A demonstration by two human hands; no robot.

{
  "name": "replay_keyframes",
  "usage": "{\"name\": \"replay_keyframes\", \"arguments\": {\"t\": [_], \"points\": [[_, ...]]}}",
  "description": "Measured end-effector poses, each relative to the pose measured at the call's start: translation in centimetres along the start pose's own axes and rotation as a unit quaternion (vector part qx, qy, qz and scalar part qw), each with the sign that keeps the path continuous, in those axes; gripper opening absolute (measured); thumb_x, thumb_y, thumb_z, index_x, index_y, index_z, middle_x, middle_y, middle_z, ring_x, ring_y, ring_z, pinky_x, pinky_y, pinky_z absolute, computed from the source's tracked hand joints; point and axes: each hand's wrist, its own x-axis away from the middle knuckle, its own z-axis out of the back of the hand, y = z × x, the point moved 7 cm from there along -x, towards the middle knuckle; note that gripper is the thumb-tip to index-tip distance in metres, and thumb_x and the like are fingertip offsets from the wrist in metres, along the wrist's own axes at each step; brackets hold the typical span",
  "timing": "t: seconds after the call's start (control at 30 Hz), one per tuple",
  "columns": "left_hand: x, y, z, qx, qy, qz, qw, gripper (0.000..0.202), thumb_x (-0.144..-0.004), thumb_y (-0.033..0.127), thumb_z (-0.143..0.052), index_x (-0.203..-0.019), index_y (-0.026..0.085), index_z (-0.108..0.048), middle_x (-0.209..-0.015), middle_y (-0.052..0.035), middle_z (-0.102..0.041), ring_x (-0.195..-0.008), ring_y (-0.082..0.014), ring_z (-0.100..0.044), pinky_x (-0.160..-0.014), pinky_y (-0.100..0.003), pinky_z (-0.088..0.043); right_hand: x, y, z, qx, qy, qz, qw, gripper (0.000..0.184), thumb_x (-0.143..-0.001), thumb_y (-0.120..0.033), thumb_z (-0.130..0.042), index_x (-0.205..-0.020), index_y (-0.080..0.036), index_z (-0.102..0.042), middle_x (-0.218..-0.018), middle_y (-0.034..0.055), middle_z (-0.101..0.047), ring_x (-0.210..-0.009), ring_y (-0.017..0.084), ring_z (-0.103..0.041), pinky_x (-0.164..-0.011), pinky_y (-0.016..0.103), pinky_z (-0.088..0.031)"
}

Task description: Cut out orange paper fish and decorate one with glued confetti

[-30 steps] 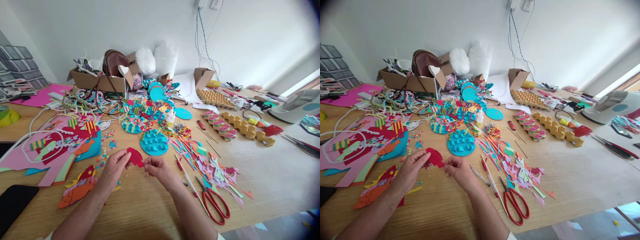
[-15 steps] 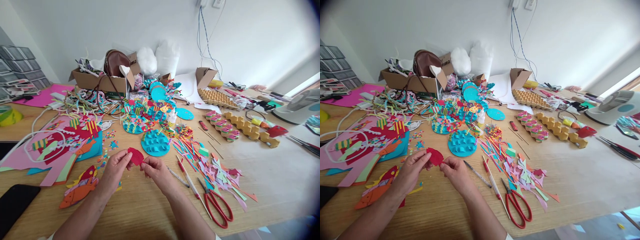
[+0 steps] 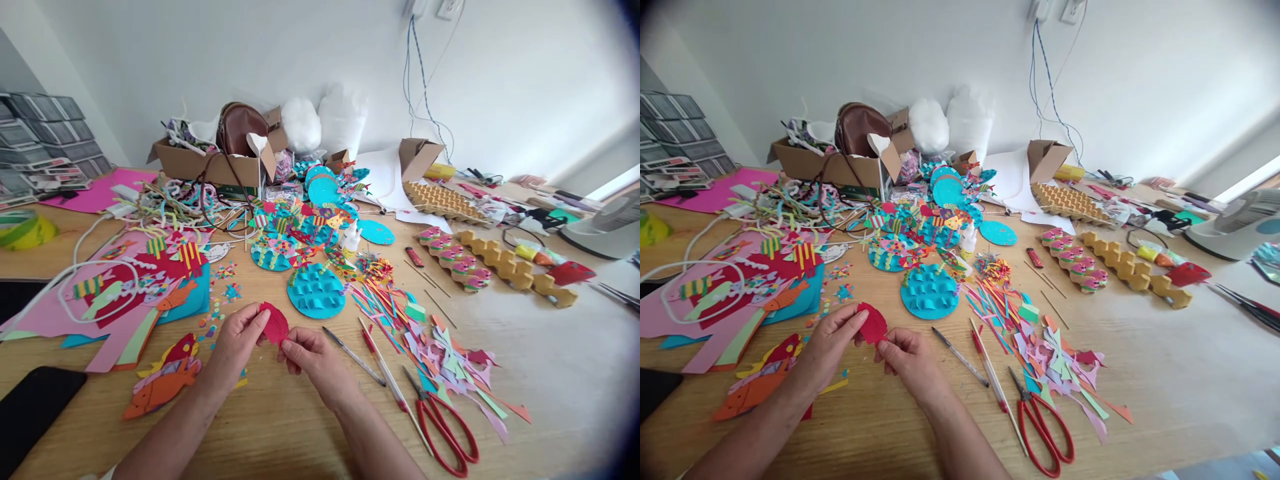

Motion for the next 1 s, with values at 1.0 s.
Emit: {"name": "replay_keyframes", "arguments": {"t": [1.0], "points": [[1.1, 1.4, -1.1, -0.067, -0.062, -0.01, 0.996, 0.026, -0.077, 0.039, -0.046, -0.059, 0.019, -0.047, -0.055, 0.0047, -0.043, -0.053, -0.0118, -0.04, -0.05, -0.022, -0.034, 0.0, -2.1, 0.0, -0.035, 0.036, 0.028, 0.998, 0.033, -0.069, -0.047, -0.064, -0.062, -0.017, -0.051, -0.05, -0.0052, -0.048, -0.046, 0.007, -0.04, -0.048, 0.021, -0.031]]}}
